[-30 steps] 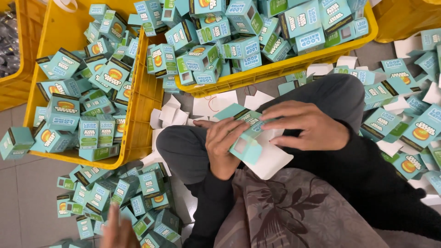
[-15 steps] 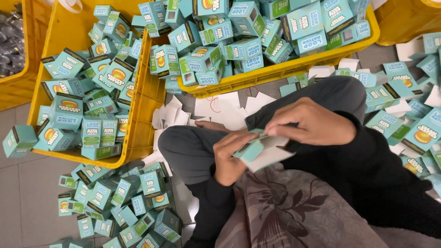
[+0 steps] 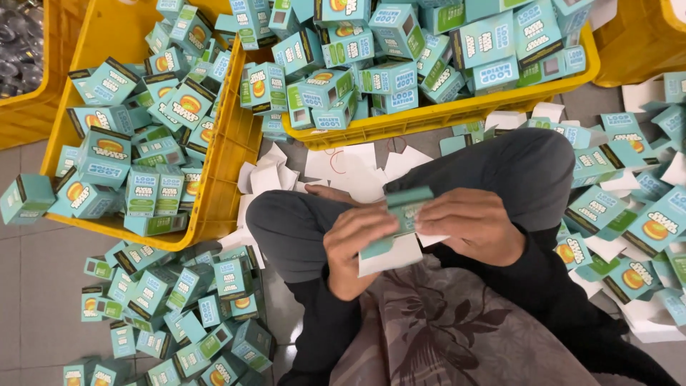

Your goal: Folding flat cardboard templates into small boxes and placing them into a storage crate.

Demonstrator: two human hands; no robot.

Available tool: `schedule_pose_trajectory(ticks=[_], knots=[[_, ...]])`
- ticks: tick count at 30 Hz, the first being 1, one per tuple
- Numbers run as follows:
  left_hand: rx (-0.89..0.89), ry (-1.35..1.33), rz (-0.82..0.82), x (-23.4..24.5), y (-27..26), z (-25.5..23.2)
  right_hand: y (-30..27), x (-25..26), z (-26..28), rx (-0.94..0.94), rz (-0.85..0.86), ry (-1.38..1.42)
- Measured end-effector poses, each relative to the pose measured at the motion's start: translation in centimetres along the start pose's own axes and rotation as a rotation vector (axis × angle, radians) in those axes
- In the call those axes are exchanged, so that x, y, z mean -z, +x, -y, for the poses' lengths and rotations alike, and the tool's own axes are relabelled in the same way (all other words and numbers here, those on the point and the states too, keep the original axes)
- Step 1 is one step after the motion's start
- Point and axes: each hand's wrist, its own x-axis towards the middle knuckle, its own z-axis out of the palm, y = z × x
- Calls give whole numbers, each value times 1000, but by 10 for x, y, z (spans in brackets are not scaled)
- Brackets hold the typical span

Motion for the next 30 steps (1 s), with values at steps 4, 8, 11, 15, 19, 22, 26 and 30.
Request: schedule_pose_trajectory(ticks=[4,8,11,15,19,22,26,30], knots=[[-227,140,-3,3,5,-13,14,-6,9,205,-112,-120],[-292,154,-37,3,-1,-15,3,-10,11,197,-145,-88],[-275,73,-105,-1,4,-18,-13,-12,11,150,-142,-117],[-119,355,-211,-5,-14,-8,-5,-20,25,-98,-397,-122],[-5,424,-95,-18,-4,-7,-9,-26,15,-210,-437,32],[207,264,-65,-22,-9,7,-1,-34,14,-268,-379,186],[298,-21,-190,-17,-33,40,-6,-32,5,-427,-301,246],[800,-951,-472,-1,-78,83,-8,-19,-7,-457,-289,212]])
